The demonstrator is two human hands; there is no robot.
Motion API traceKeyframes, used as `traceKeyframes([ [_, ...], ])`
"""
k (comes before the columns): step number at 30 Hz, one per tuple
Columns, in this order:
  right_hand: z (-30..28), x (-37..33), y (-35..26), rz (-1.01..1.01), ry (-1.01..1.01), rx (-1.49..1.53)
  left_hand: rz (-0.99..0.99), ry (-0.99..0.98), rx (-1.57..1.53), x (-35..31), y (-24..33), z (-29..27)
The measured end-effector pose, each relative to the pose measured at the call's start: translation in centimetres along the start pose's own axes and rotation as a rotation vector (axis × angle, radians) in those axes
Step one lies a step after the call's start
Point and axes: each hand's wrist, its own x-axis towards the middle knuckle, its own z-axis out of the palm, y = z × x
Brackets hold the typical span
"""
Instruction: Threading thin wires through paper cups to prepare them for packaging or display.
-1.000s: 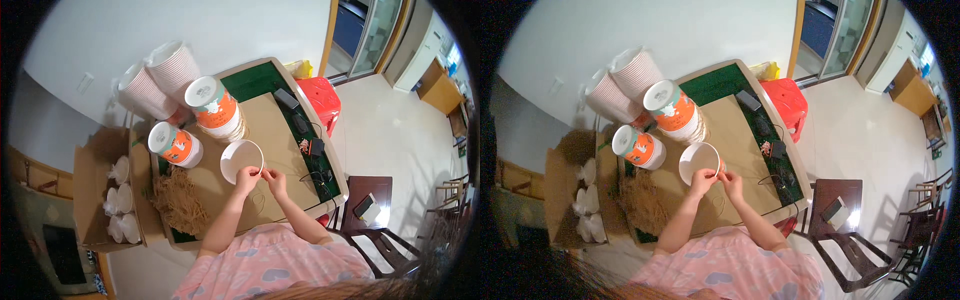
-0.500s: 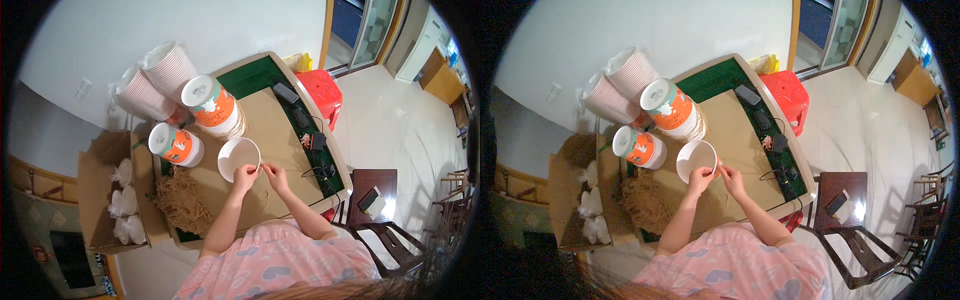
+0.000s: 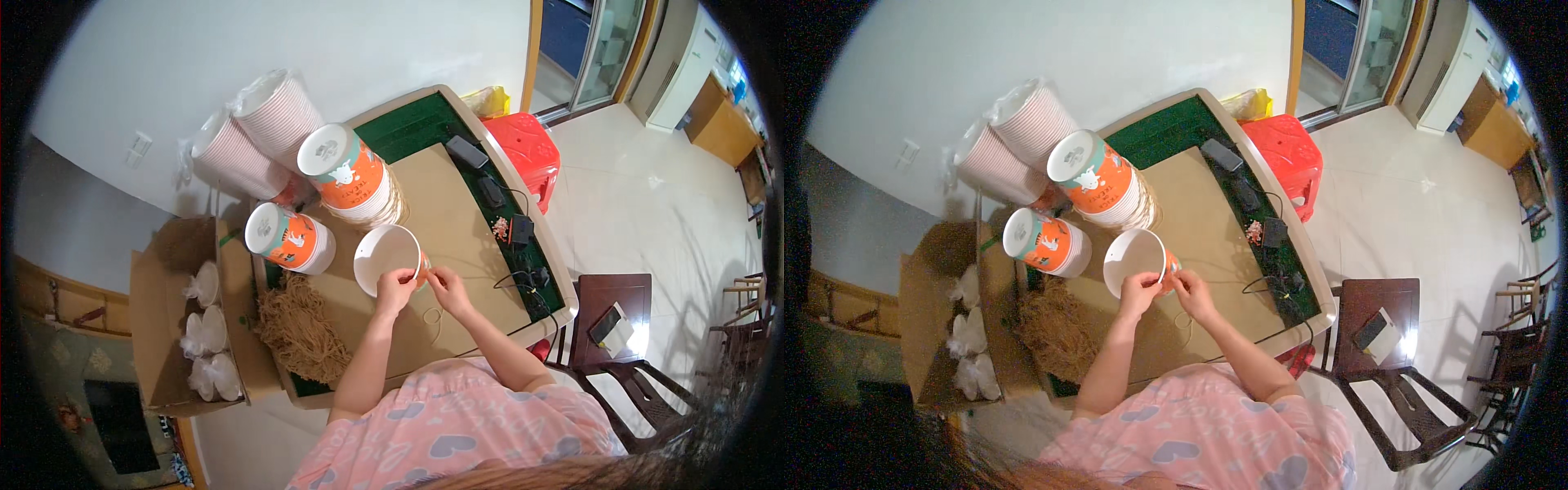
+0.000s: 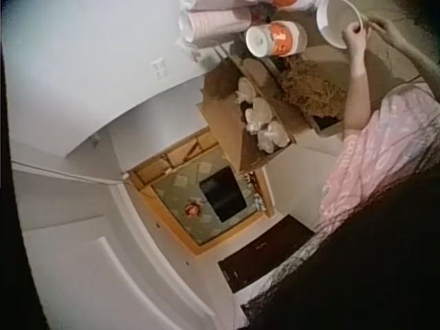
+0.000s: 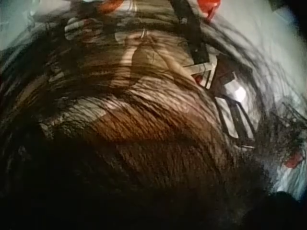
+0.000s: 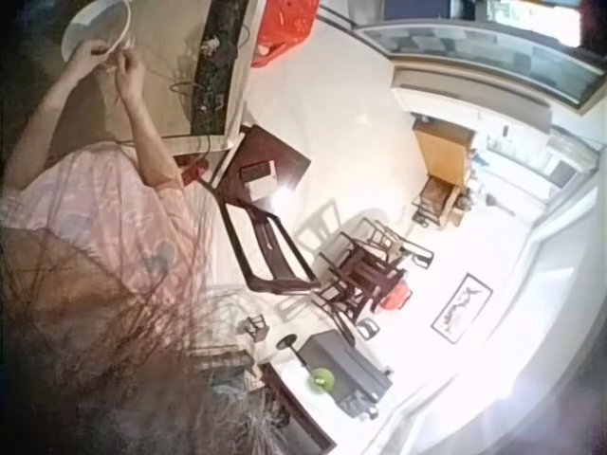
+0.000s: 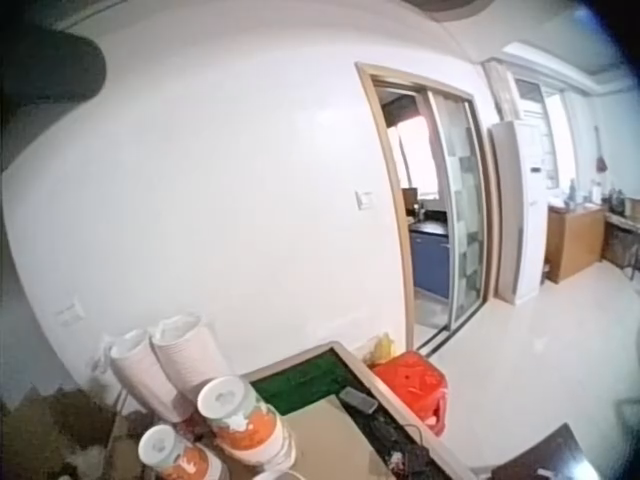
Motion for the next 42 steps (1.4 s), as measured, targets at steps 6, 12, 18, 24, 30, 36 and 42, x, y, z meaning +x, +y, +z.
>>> traceKeyframes([
  [6,0.2,0.7,1.7,0.168,-0.023,-0.075,-0.033,-0.019,0.029,-0.1,1.1,0.0],
  [12,0.1,0.0,0.3,0.141,-0.251,0.012,-0.074,0.011,-0.11,-0.4,0.2,-0.5],
  [18,0.5,0.2,0.1,0.055,-0.139,0.092,-0.019,-0.019,-0.075,-0.3,-0.1,-0.3],
  [24,0.7,1.1,1.4,0.142,-0.01,-0.016,-0.029,0.004,-0.052,-0.4,1.0,-0.1],
  [30,0.3,0.4,-0.9,0.097,-0.189,0.059,0.003,0.019,-0.006,-0.8,0.5,-1.0],
  [36,-0.3,0.8,-0.4,0.06,-0.399,0.182,0.008,-0.021,-0.105,-1.0,0.7,-1.0],
  [42,-0.3,1.0,-0.6,0.123,-0.455,0.223,-0.006,-0.05,-0.145,-1.0,0.1,-1.1],
])
